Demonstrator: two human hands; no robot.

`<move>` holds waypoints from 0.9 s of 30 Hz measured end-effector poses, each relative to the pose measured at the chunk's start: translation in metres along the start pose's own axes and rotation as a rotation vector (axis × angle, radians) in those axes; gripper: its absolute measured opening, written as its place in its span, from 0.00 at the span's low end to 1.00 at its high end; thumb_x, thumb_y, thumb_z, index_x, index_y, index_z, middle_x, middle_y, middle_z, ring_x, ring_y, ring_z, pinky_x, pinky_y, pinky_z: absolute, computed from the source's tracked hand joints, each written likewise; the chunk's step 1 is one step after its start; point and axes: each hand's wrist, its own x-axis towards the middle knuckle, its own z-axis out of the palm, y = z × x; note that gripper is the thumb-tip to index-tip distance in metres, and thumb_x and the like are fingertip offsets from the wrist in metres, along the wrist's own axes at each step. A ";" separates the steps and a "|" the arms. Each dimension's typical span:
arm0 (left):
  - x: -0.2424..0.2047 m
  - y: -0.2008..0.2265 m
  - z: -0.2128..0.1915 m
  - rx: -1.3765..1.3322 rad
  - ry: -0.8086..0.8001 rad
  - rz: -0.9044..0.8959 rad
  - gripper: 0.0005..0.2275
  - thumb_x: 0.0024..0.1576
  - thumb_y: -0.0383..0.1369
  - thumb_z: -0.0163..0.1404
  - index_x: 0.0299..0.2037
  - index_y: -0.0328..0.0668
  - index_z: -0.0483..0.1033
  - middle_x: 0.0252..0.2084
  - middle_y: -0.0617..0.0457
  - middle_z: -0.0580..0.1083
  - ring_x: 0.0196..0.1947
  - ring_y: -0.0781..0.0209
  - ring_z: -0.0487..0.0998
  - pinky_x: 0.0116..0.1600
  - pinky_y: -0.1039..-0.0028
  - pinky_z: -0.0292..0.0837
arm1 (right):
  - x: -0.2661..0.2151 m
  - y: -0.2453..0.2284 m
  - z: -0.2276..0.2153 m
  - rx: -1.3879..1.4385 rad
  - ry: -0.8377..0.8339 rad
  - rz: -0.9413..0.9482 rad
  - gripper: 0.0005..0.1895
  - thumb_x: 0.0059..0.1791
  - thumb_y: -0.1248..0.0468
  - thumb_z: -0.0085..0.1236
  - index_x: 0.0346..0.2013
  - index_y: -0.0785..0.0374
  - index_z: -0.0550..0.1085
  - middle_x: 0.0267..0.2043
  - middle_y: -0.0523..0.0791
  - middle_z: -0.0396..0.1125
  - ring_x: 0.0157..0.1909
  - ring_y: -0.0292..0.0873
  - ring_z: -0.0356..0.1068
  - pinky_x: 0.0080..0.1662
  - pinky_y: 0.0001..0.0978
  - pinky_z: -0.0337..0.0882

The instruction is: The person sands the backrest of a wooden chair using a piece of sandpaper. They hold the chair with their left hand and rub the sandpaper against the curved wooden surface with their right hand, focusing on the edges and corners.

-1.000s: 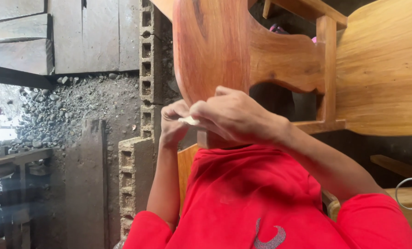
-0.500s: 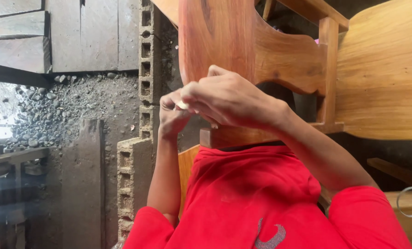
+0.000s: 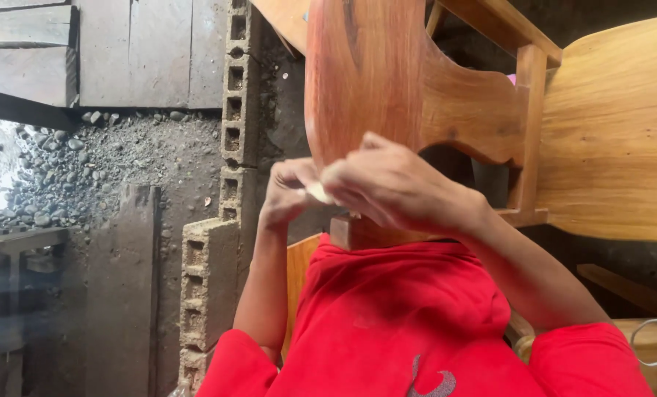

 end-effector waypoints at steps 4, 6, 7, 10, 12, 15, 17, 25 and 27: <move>-0.020 -0.013 0.012 -0.031 -0.019 -0.053 0.11 0.44 0.25 0.71 0.22 0.30 0.79 0.24 0.44 0.75 0.26 0.63 0.73 0.34 0.72 0.71 | -0.028 -0.014 0.008 0.068 -0.019 0.080 0.05 0.57 0.68 0.46 0.37 0.59 0.69 0.25 0.40 0.55 0.25 0.42 0.61 0.37 0.32 0.64; -0.003 0.006 0.013 0.041 -0.053 -0.022 0.11 0.47 0.29 0.70 0.23 0.30 0.80 0.26 0.43 0.76 0.27 0.61 0.75 0.35 0.70 0.72 | -0.017 -0.013 0.003 0.067 -0.017 0.055 0.04 0.57 0.68 0.49 0.38 0.61 0.71 0.25 0.42 0.57 0.26 0.45 0.63 0.38 0.34 0.65; 0.001 0.000 0.006 0.043 -0.048 -0.017 0.11 0.47 0.29 0.70 0.23 0.30 0.80 0.26 0.43 0.76 0.27 0.61 0.75 0.35 0.70 0.72 | -0.014 -0.007 0.001 0.068 -0.022 0.050 0.04 0.57 0.68 0.49 0.38 0.61 0.71 0.25 0.42 0.57 0.26 0.45 0.63 0.38 0.34 0.65; 0.008 -0.026 -0.016 -0.029 -0.044 0.061 0.13 0.45 0.28 0.71 0.23 0.27 0.79 0.24 0.41 0.74 0.24 0.58 0.75 0.34 0.71 0.72 | -0.011 0.010 0.002 -0.030 -0.001 -0.006 0.04 0.58 0.68 0.49 0.39 0.61 0.71 0.26 0.42 0.58 0.27 0.45 0.63 0.39 0.36 0.65; 0.009 -0.033 -0.022 -0.035 0.029 0.062 0.10 0.45 0.23 0.70 0.25 0.28 0.78 0.27 0.41 0.73 0.27 0.59 0.75 0.35 0.71 0.71 | -0.004 0.014 0.001 -0.028 0.046 0.014 0.02 0.57 0.70 0.53 0.41 0.61 0.70 0.26 0.41 0.57 0.26 0.44 0.62 0.40 0.33 0.65; -0.006 -0.036 -0.024 -0.026 0.012 -0.026 0.10 0.43 0.22 0.70 0.24 0.28 0.79 0.29 0.40 0.75 0.29 0.58 0.77 0.37 0.69 0.72 | -0.016 0.007 0.003 0.009 0.017 0.038 0.04 0.57 0.70 0.51 0.37 0.62 0.68 0.25 0.42 0.55 0.26 0.46 0.61 0.40 0.36 0.65; 0.012 -0.004 -0.001 -0.004 -0.021 -0.025 0.09 0.44 0.23 0.70 0.25 0.30 0.80 0.29 0.41 0.76 0.30 0.59 0.77 0.37 0.70 0.72 | -0.020 0.005 0.002 0.039 0.011 0.063 0.04 0.57 0.70 0.51 0.37 0.62 0.68 0.25 0.42 0.55 0.25 0.46 0.61 0.40 0.35 0.65; 0.045 0.018 -0.026 0.099 -0.046 0.094 0.12 0.40 0.15 0.69 0.20 0.29 0.75 0.22 0.40 0.70 0.23 0.54 0.72 0.34 0.68 0.68 | 0.006 0.020 -0.008 -0.051 0.072 0.005 0.04 0.57 0.68 0.53 0.37 0.60 0.70 0.26 0.41 0.56 0.26 0.46 0.62 0.42 0.34 0.65; 0.052 0.026 -0.024 0.102 -0.060 0.070 0.12 0.43 0.15 0.68 0.20 0.32 0.75 0.23 0.42 0.71 0.25 0.57 0.73 0.35 0.72 0.68 | 0.011 0.029 -0.011 -0.031 0.089 -0.013 0.08 0.56 0.70 0.56 0.34 0.60 0.67 0.25 0.40 0.53 0.25 0.44 0.60 0.41 0.33 0.65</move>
